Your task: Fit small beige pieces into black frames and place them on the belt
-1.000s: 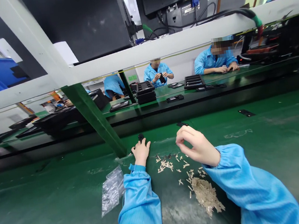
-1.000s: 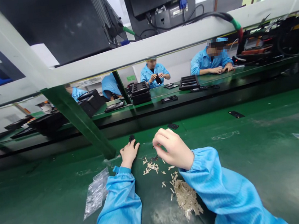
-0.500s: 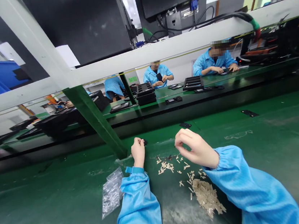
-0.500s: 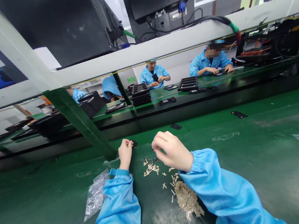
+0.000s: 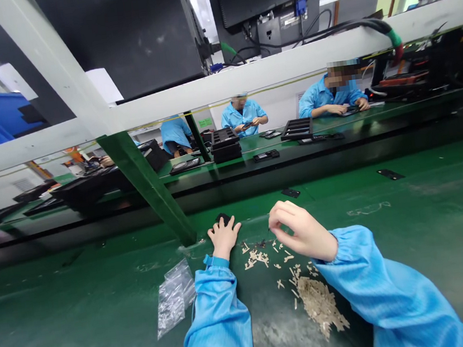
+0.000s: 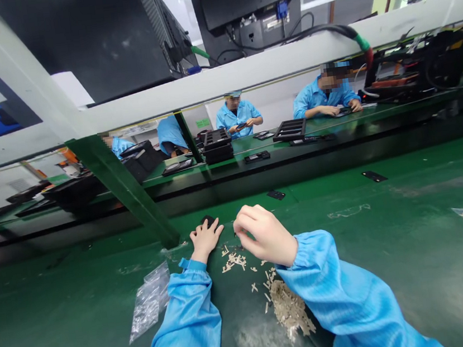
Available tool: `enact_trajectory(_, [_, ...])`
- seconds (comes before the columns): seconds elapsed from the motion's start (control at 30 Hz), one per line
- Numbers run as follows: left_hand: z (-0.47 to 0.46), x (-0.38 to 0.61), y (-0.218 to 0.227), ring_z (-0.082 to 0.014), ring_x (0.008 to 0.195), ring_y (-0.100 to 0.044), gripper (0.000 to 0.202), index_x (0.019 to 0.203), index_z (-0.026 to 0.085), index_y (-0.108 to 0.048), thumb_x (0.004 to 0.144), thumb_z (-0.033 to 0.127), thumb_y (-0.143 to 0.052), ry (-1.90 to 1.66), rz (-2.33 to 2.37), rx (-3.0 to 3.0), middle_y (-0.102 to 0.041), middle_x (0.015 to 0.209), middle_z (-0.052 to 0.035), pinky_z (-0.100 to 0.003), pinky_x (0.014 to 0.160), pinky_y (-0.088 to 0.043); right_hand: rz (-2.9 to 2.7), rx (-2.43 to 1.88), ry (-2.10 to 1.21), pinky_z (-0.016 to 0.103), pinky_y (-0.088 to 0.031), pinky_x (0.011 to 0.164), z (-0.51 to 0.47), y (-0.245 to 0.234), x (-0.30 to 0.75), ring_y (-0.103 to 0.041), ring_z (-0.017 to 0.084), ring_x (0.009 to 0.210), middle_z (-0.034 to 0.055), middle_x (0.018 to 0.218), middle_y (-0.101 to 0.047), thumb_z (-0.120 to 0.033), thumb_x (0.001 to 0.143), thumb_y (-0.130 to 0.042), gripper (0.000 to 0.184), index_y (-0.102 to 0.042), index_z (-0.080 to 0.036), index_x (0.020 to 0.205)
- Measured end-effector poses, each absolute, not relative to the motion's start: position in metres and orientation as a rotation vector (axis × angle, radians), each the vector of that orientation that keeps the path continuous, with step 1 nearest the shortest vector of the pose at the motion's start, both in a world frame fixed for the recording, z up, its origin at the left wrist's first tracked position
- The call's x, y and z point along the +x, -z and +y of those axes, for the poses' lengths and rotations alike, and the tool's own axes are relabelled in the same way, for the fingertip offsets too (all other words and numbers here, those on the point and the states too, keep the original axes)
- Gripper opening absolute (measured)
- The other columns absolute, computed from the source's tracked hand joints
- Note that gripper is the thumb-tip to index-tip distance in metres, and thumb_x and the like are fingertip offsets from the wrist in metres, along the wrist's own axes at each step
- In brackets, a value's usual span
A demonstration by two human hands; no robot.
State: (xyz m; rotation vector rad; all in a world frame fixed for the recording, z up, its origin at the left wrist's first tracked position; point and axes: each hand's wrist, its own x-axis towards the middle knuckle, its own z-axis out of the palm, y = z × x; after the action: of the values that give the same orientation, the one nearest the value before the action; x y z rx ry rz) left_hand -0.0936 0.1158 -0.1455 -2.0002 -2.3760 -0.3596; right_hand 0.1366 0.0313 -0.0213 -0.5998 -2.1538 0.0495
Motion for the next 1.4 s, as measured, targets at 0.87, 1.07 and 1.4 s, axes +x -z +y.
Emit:
enact_trajectory(0.87, [0.125,-0.118,0.147,-0.0197,0.097,-0.057,0.015,0.08,0.015,-0.065,0.086,0.02,-0.052,0.868,-2.379,-1.936,-0.061,0.098,-0.0075,-0.038,0.09,-0.045,-2.195,-0.594,-0.067,0.028,-0.038,0.064,0.032,0.024,0.135,-0.048,0.015,0.067,0.0016,0.073,-0.054,-0.006,0.08,-0.046,0.015,-0.046,-0.02,0.074])
enact_trajectory(1.07, [0.128,-0.126,0.151,-0.0183,0.096,-0.059,0.025,0.105,0.015,-0.059,0.089,0.033,-0.052,1.077,-2.458,-1.943,-0.061,0.109,-0.0076,-0.04,0.084,-0.05,-2.2,-0.597,-0.067,0.028,-0.038,0.064,0.032,0.023,0.135,-0.048,0.015,0.067,0.0017,0.073,-0.054,-0.006,0.08,-0.046,0.015,-0.046,-0.02,0.074])
enact_trajectory(1.4, [0.141,-0.127,0.155,-0.0205,0.099,-0.058,0.032,0.115,0.015,-0.055,0.088,0.032,-0.054,1.514,-2.465,-2.091,-0.057,0.116,-0.0091,-0.042,0.084,-0.051,-2.211,-0.595,-0.063,0.027,-0.037,0.063,0.033,0.025,0.134,-0.048,0.015,0.066,0.0017,0.072,-0.054,-0.006,0.081,-0.045,0.016,-0.045,-0.02,0.073])
